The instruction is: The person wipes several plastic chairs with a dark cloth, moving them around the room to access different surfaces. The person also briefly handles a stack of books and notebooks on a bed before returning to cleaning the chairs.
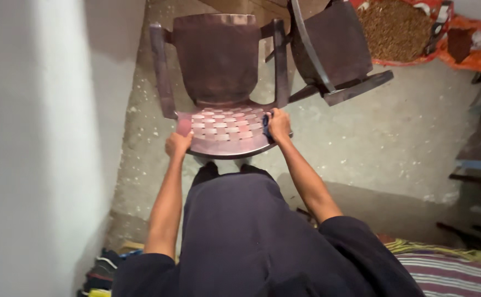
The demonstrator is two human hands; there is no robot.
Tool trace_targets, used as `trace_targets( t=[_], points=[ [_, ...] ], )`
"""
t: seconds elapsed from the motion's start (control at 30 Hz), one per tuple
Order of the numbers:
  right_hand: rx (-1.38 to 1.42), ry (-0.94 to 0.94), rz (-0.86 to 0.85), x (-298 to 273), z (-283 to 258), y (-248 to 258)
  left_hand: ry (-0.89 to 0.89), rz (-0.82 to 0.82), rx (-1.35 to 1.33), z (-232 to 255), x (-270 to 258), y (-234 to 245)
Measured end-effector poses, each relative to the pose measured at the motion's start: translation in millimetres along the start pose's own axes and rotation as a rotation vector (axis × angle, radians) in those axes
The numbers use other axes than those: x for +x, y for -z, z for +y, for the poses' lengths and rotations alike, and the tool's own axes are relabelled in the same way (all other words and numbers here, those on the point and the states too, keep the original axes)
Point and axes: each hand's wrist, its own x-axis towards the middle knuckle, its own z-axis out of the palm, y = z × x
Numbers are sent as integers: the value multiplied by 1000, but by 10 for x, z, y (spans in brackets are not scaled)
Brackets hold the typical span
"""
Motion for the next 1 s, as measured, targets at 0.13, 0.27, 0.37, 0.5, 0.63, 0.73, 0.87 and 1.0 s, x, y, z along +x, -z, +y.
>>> trace_targets(
  t=[0.13, 0.27, 0.37, 0.5, 0.63, 0.73, 0.87, 1.0],
  points=[
    [-182, -145, -75, -83, 476, 230, 25, 27, -9, -191, -192, -193],
    [-57, -417, -504, -181, 585, 257, 133, 26, -27, -354, -394, -283],
    [-71, -398, -527, -267, 681, 269, 172, 77, -55, -397, -605, -446],
    [17, -486, -643, -292, 852, 305, 246, 129, -84, -480, -904, -694],
    [213, -770, -773, -307, 1011, 289, 264, 178, -92, -578, -1183, -958],
    [153, -592, -655, -398, 1094, 236, 271, 166, -132, -674, -1347, -1144],
    [53, -444, -563, -443, 1170, 208, 298, 227, -161, -688, -1451, -1309],
    [71, -358, -518, -594, 1306, 222, 323, 320, -204, -814, -1750, -1554]
  ],
)
